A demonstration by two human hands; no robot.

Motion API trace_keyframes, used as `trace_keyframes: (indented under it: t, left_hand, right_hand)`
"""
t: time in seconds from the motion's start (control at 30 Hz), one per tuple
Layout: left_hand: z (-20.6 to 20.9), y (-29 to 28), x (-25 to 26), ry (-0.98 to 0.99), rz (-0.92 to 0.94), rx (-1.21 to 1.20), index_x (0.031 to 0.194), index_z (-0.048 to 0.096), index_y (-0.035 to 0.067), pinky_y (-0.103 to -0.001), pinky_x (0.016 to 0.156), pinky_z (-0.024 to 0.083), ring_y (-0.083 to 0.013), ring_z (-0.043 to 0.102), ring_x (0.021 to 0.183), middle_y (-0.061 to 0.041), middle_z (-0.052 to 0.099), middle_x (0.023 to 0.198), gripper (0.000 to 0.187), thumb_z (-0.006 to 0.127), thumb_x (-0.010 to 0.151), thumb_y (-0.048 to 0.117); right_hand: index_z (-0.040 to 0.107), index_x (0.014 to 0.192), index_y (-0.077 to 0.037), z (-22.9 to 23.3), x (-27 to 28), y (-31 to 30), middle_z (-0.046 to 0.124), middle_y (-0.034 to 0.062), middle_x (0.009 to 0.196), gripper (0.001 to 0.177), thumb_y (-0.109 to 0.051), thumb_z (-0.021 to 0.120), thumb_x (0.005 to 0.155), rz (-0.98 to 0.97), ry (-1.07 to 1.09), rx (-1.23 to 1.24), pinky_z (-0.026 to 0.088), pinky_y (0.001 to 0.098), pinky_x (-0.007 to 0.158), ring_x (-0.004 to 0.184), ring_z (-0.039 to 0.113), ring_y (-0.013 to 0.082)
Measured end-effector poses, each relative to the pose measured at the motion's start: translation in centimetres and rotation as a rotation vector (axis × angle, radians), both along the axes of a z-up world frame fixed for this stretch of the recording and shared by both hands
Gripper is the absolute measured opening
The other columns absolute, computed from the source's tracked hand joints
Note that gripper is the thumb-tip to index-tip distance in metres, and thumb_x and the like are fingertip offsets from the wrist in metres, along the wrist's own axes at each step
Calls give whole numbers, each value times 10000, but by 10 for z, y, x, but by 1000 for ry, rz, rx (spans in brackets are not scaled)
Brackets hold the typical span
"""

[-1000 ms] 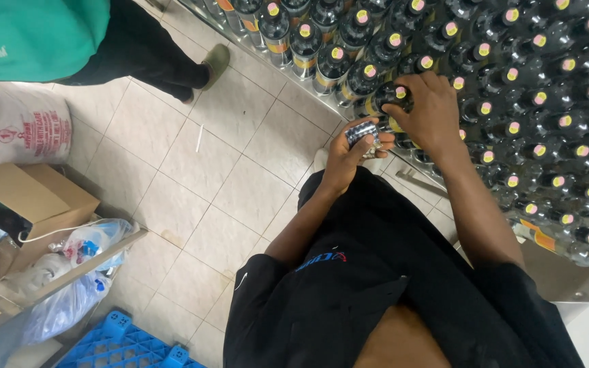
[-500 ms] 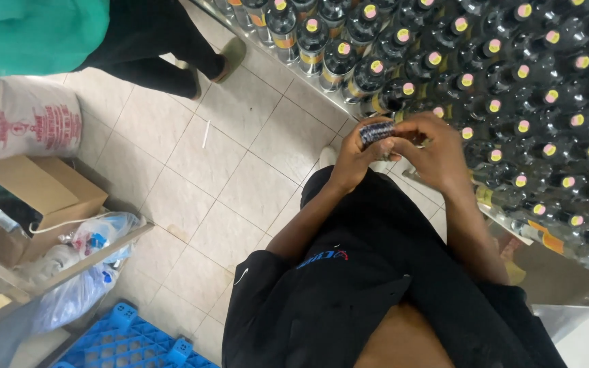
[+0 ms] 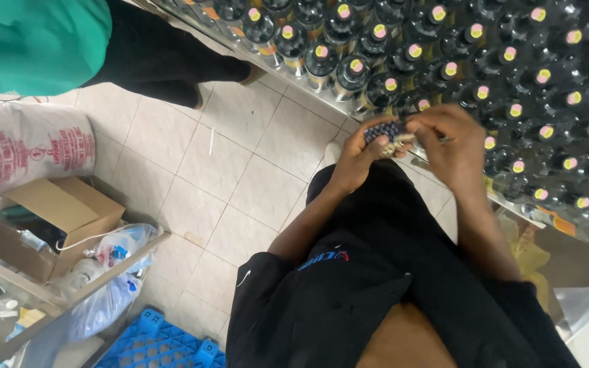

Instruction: The person stands at a table filled with dark bottles and repeatedly applies small, round stickers to the caps. They hold a stack of stickers in one hand and use the other to peel and place them on the bottles.

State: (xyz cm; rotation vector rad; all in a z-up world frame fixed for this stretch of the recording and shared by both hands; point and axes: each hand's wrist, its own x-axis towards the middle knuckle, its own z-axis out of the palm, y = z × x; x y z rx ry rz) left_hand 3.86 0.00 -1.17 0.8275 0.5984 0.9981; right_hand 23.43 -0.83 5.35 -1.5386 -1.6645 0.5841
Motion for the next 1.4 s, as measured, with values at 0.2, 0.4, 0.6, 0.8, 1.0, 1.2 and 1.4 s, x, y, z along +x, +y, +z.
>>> trace_keyframes:
  t: [0.2, 0.4, 0.6, 0.8, 1.0, 1.2, 1.4]
  left_hand:
    - [21, 8, 9, -58, 81, -76, 1513, 514, 10, -442, 953, 689, -389, 778, 1148, -285, 761, 1251, 571, 690, 1111, 375]
    - [12, -1, 20, -161, 180, -108, 1604, 449, 29, -476, 1054, 619, -304, 758, 1104, -177, 773, 1204, 607, 700, 1131, 313]
    - [0, -14, 34, -226, 285, -113, 1601, 463, 17, -474, 1080, 602, -331, 744, 1170, -201, 757, 1219, 507, 632, 1156, 191]
    - [-6, -26, 59, -190, 366, -116, 1567, 478, 13, -503, 1081, 603, -344, 744, 1143, -210, 757, 1200, 506, 640, 1135, 221]
    - [-13, -44, 67, -221, 436, -173, 1557, 490, -1, -506, 1049, 601, -365, 750, 1091, -234, 759, 1184, 504, 658, 1127, 200]
    - [-18, -43, 63, -202, 473, -168, 1529, 494, -23, -463, 1015, 630, -356, 765, 1088, -245, 756, 1178, 471, 637, 1125, 173]
    - [-9, -21, 53, -191, 399, -164, 1539, 501, -16, -422, 983, 604, -331, 744, 1029, -227, 760, 1149, 475, 641, 1125, 173]
  right_hand:
    - [803, 1072, -32, 16, 67, 58, 688, 91, 944, 496, -404, 642, 1357, 17, -377, -8, 418, 413, 758, 860, 572, 243]
    - [742, 966, -74, -30, 89, 131, 667, 71, 882, 410, -201, 748, 1356, 191, -523, 76, 535, 501, 901, 816, 571, 305]
    - [428, 757, -98, -61, 109, 153, 358, 77, 695, 743, -469, 518, 1395, 240, -495, 3, 237, 466, 653, 679, 327, 263]
    - [375, 703, -143, -44, 98, 158, 278, 48, 626, 740, -294, 630, 1381, 331, -442, -83, 192, 451, 602, 586, 236, 239]
    - [459, 710, -123, -64, 97, 164, 374, 35, 663, 736, -396, 585, 1382, 372, -470, -32, 233, 396, 565, 636, 369, 210]
    - [812, 968, -88, -42, 79, 153, 689, 97, 849, 469, -459, 756, 1249, 372, -577, 101, 522, 457, 732, 817, 657, 317]
    - [843, 1258, -94, -61, 78, 144, 745, 99, 1111, 441, -496, 894, 1084, 345, -635, 245, 541, 417, 776, 951, 691, 330]
